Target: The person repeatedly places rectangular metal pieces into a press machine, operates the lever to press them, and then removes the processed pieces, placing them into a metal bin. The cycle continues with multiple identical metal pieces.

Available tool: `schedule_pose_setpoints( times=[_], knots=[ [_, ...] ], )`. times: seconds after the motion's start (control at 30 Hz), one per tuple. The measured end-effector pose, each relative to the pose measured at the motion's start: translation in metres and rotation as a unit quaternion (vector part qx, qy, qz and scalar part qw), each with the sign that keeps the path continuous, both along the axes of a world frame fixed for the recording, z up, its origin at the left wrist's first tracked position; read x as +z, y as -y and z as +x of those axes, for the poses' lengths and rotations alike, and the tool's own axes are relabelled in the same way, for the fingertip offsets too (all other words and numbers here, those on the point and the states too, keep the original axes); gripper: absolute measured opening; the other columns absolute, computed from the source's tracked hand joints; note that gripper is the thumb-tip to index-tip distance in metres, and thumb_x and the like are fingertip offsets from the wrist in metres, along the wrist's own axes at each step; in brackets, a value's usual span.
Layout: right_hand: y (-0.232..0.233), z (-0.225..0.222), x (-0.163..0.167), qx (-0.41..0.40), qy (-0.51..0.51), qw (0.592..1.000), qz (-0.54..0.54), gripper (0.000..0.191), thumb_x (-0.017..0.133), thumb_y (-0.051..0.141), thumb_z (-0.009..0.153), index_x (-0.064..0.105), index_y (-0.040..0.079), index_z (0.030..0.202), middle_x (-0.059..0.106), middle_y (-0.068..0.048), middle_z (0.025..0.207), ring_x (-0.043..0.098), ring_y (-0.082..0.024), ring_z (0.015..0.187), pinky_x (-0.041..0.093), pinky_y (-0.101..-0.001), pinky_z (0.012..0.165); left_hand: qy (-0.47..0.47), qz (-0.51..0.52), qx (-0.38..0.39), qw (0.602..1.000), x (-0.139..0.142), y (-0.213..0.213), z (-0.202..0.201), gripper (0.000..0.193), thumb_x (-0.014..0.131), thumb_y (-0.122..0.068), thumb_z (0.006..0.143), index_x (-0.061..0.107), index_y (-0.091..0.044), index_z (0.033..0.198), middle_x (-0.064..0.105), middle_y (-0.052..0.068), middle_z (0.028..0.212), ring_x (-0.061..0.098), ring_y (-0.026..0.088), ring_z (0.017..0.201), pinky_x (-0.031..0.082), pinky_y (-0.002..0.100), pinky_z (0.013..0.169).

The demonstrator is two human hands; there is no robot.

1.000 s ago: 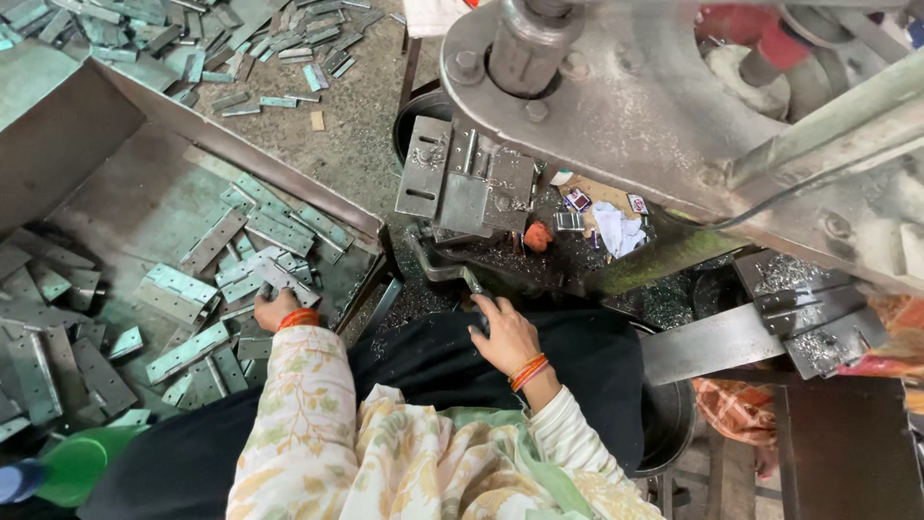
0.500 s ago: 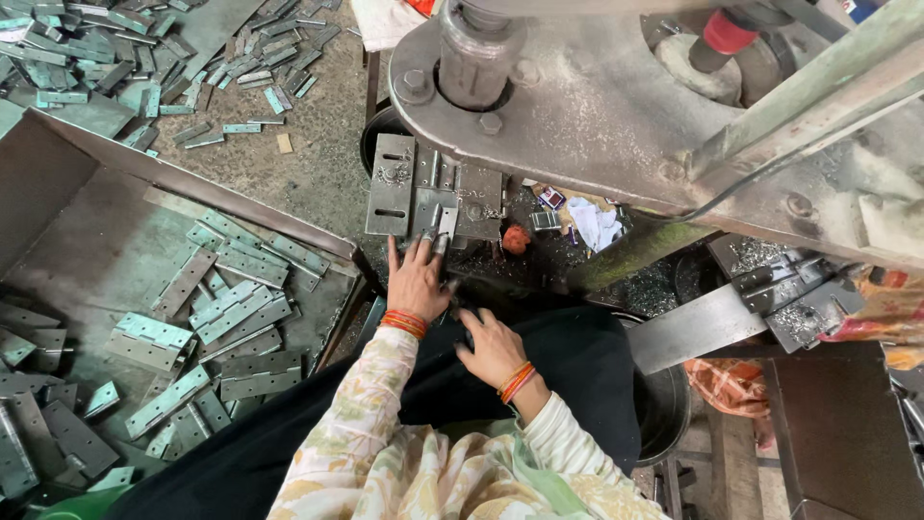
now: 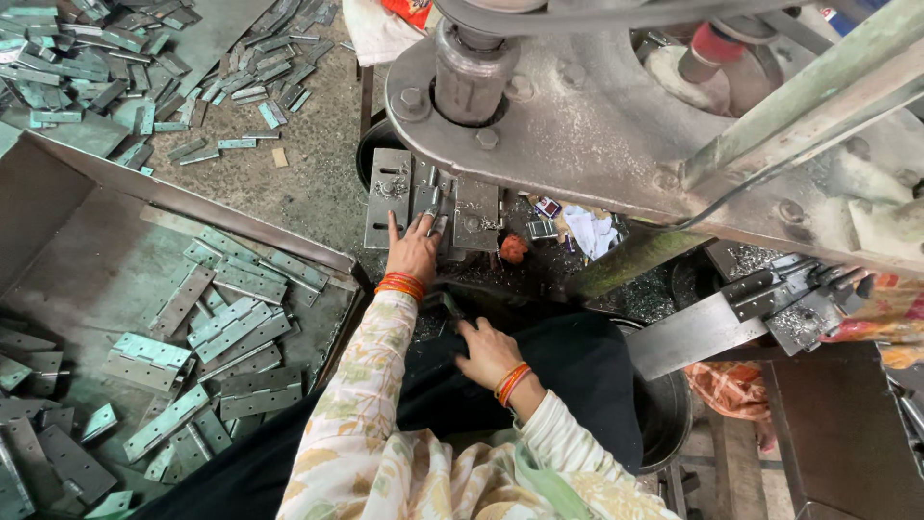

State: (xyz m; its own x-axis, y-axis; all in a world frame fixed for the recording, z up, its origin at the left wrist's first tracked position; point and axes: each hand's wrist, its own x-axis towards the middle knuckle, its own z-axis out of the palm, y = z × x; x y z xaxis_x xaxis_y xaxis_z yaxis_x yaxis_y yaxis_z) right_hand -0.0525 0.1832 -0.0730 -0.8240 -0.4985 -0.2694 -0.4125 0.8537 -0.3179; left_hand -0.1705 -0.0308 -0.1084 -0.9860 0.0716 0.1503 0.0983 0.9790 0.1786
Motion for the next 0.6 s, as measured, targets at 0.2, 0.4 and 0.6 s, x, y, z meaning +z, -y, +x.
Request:
schedule_pose_setpoints(
  times=[0.2, 0.4, 0.6],
  knots=[
    [-0.017, 0.036, -0.06, -0.037, -0.055, 0.99, -0.128, 0.063, 0.078, 0.022, 0.077, 0.058, 0.022, 0.136, 0.055, -0.026, 0.13, 0.066, -0.046, 0.099, 0.056, -0.0539, 0.081, -0.062, 0.003, -0.01, 0.998, 0.006, -0.003, 0.012, 0.057, 0.058, -0.012, 0.084, 0.058, -0.014, 0.141, 0.049, 0.01, 0.15, 0.036, 0.027, 0.149, 0.007, 0.069, 0.12],
    [-0.022, 0.033, -0.049, -0.04, -0.018, 0.991, -0.128, 0.062, 0.077, 0.023, 0.079, 0.057, 0.019, 0.137, 0.053, -0.029, 0.13, 0.065, -0.048, 0.103, 0.055, -0.0546, 0.087, -0.07, 0.002, 0.069, 0.995, 0.012, -0.011, 0.047, 0.061, 0.062, -0.043, 0.089, 0.059, -0.009, 0.14, 0.052, 0.008, 0.149, 0.033, 0.03, 0.15, 0.01, 0.067, 0.124],
    [-0.005, -0.002, 0.006, 0.006, 0.043, 0.998, -0.039, 0.056, 0.073, 0.034, 0.088, 0.058, 0.007, 0.135, 0.06, -0.027, 0.121, 0.066, -0.046, 0.106, 0.055, -0.0529, 0.089, -0.022, -0.107, 0.146, 0.983, 0.008, -0.012, 0.036, 0.039, 0.048, -0.036, 0.098, 0.069, -0.028, 0.13, 0.054, -0.011, 0.151, 0.028, 0.029, 0.156, 0.006, 0.078, 0.118]
  ],
)
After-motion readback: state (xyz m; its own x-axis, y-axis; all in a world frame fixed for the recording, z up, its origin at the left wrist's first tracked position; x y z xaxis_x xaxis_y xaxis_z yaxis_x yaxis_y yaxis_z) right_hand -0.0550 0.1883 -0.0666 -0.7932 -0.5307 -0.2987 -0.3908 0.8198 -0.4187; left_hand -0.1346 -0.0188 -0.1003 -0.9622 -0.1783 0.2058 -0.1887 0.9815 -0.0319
